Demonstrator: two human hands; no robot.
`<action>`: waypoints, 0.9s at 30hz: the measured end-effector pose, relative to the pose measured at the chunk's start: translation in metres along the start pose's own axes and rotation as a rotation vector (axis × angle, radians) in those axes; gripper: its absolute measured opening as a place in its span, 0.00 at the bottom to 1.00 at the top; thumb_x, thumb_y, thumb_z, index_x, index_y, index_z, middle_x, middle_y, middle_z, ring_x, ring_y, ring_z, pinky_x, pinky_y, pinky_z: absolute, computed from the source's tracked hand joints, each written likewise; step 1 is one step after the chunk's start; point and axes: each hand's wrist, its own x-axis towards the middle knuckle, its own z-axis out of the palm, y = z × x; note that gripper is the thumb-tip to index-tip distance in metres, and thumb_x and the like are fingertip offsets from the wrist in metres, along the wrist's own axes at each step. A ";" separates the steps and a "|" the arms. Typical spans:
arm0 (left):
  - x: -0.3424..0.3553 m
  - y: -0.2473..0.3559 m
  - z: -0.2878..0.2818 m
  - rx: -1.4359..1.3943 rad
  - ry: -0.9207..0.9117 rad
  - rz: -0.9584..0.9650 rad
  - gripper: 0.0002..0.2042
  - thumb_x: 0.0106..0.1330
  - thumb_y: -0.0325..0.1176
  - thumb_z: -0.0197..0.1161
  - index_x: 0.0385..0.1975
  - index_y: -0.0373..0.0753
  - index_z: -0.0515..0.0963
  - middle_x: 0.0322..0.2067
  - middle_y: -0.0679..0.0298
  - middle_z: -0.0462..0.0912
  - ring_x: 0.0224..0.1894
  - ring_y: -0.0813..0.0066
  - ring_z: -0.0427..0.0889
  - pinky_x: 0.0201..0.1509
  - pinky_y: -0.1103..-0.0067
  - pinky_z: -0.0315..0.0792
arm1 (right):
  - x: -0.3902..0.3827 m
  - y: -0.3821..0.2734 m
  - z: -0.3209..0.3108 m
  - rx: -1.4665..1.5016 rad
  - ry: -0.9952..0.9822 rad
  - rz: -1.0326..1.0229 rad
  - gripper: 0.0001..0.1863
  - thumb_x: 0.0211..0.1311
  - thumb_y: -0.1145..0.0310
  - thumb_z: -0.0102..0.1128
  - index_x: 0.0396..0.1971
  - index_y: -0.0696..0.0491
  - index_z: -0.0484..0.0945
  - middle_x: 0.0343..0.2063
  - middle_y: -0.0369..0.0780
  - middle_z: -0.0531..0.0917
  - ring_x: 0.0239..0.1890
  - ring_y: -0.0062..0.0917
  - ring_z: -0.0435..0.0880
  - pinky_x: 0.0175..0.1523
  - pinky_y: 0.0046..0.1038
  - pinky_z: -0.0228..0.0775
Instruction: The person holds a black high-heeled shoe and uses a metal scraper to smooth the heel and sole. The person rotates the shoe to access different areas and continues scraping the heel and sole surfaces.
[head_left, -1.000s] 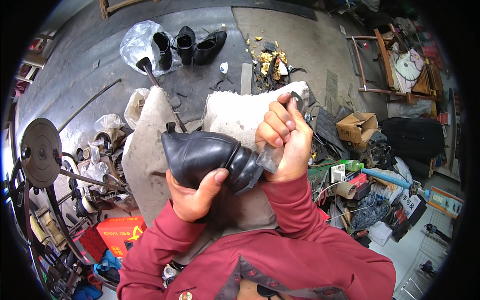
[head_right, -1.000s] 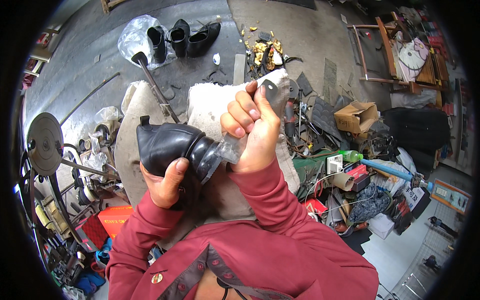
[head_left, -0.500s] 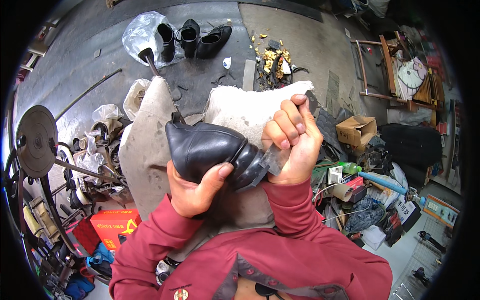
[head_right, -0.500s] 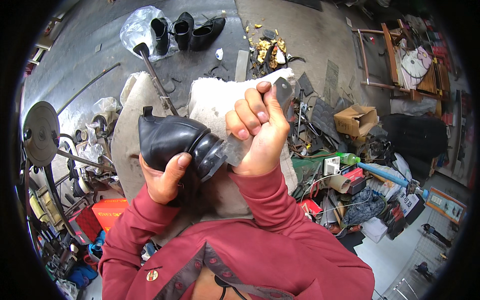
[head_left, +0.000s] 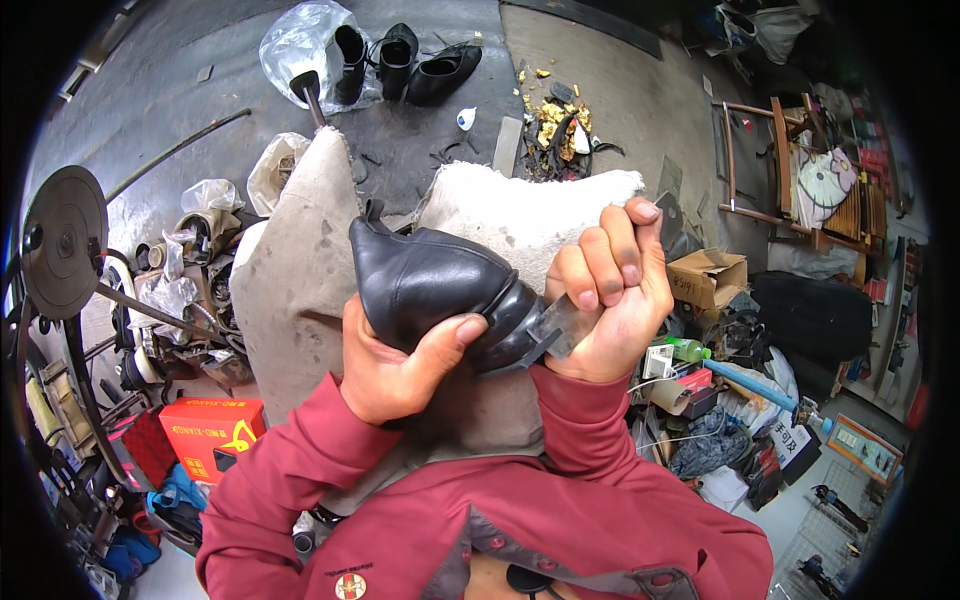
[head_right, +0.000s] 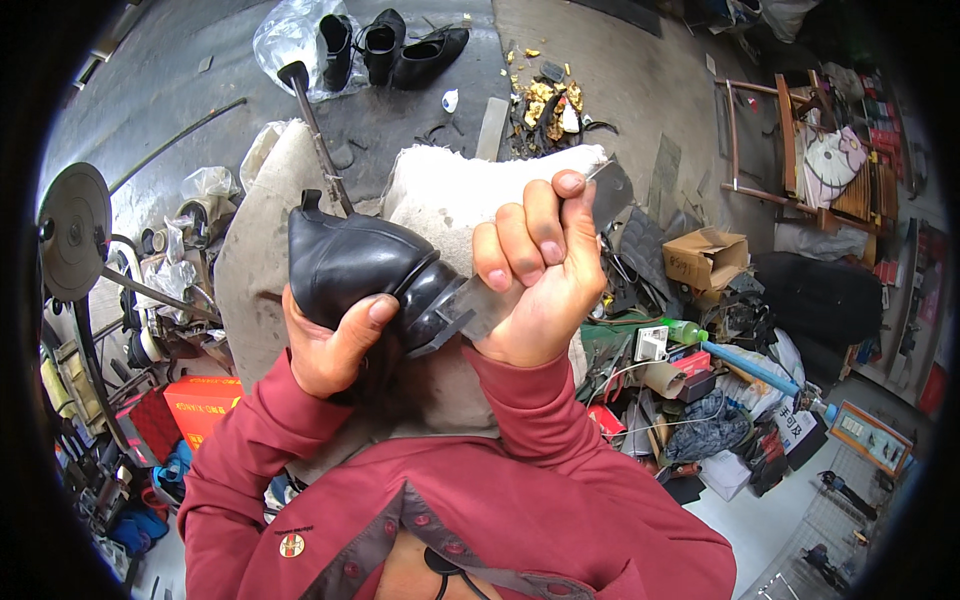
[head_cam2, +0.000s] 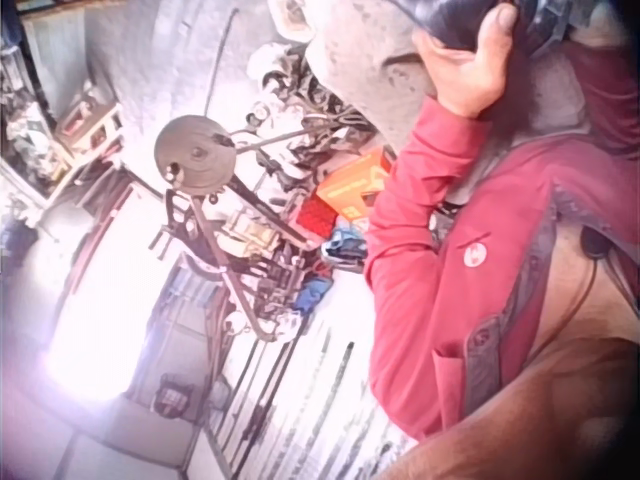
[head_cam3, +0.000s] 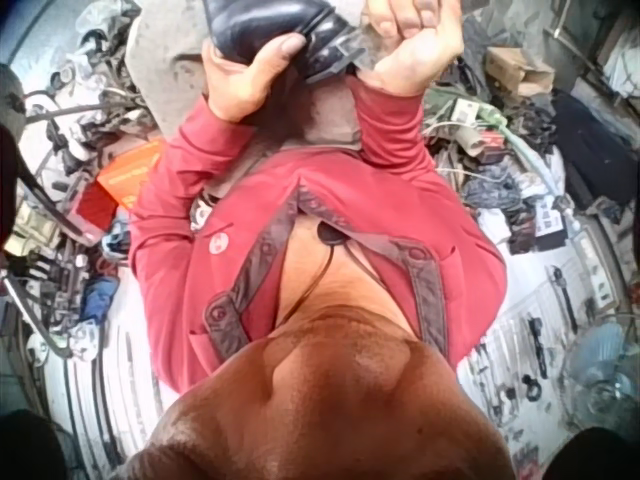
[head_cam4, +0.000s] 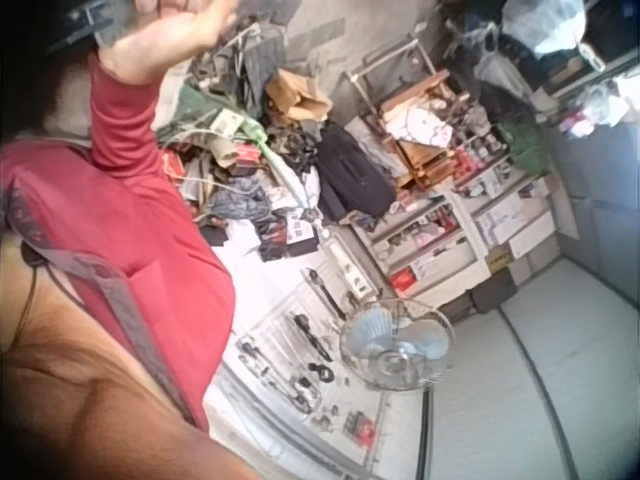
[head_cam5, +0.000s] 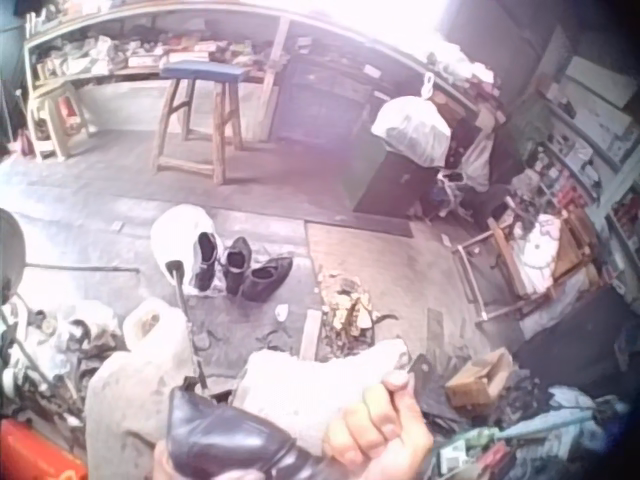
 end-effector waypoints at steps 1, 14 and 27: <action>0.000 0.000 0.000 -0.003 0.002 -0.007 0.10 0.65 0.25 0.68 0.44 0.31 0.82 0.39 0.62 0.86 0.40 0.75 0.83 0.47 0.78 0.75 | 0.000 0.000 0.001 -0.020 -0.007 -0.014 0.14 0.84 0.63 0.35 0.44 0.54 0.70 0.20 0.29 0.61 0.15 0.12 0.56 0.20 0.19 0.57; 0.003 -0.002 -0.001 -0.056 0.014 -0.058 0.09 0.64 0.25 0.69 0.42 0.32 0.82 0.35 0.65 0.86 0.37 0.79 0.82 0.43 0.79 0.76 | -0.002 0.000 0.002 -0.247 -0.138 -0.107 0.15 0.84 0.59 0.36 0.44 0.51 0.72 0.19 0.28 0.61 0.14 0.12 0.54 0.18 0.19 0.57; 0.002 0.002 -0.003 -0.162 0.010 -0.207 0.10 0.64 0.26 0.70 0.42 0.33 0.81 0.35 0.64 0.87 0.37 0.80 0.83 0.44 0.79 0.77 | -0.002 0.002 0.002 -0.297 -0.269 -0.093 0.14 0.83 0.59 0.38 0.45 0.52 0.71 0.20 0.29 0.61 0.14 0.13 0.55 0.18 0.20 0.57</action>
